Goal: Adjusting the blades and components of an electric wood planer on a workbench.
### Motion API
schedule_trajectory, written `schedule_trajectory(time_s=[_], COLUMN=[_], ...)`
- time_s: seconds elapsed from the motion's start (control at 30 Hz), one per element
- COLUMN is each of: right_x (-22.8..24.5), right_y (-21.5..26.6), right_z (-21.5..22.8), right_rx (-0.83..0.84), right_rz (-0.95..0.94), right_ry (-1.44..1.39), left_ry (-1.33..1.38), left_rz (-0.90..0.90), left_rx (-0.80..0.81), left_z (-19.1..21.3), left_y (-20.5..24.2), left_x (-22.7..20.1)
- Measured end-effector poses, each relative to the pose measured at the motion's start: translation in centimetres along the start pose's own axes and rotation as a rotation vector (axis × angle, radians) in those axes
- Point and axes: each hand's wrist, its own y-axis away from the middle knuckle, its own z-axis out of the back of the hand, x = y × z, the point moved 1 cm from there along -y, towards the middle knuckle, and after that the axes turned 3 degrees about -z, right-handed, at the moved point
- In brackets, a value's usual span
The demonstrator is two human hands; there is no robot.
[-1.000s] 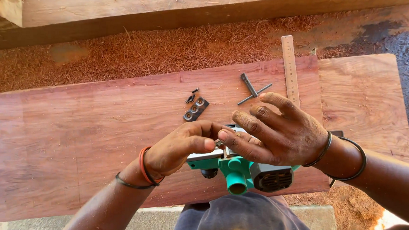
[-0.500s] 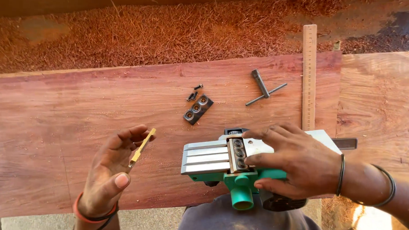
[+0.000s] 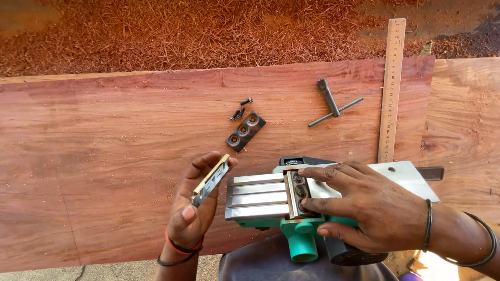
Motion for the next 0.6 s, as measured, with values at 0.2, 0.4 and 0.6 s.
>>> schedule_trajectory(time_s=[0.2,0.4,0.6], right_x=[-0.3,-2.9,-8.3], right_y=[0.1,-0.2,-3.0], right_z=[-0.2,0.0,2.0], right_rx=[-0.055,-0.047,-0.295], right_rz=[0.042,-0.024,-0.283], right_ry=[-0.046,-0.051,0.628], left_ry=[0.030,-0.070,-1.007], left_rz=[-0.002,0.009,-0.347], left_rx=[-0.053,-0.029,-0.008], left_z=[-2.2,-1.5,3.6], left_y=[0.1,-0.3,-2.6], left_x=[0.4,-0.7,-6.0])
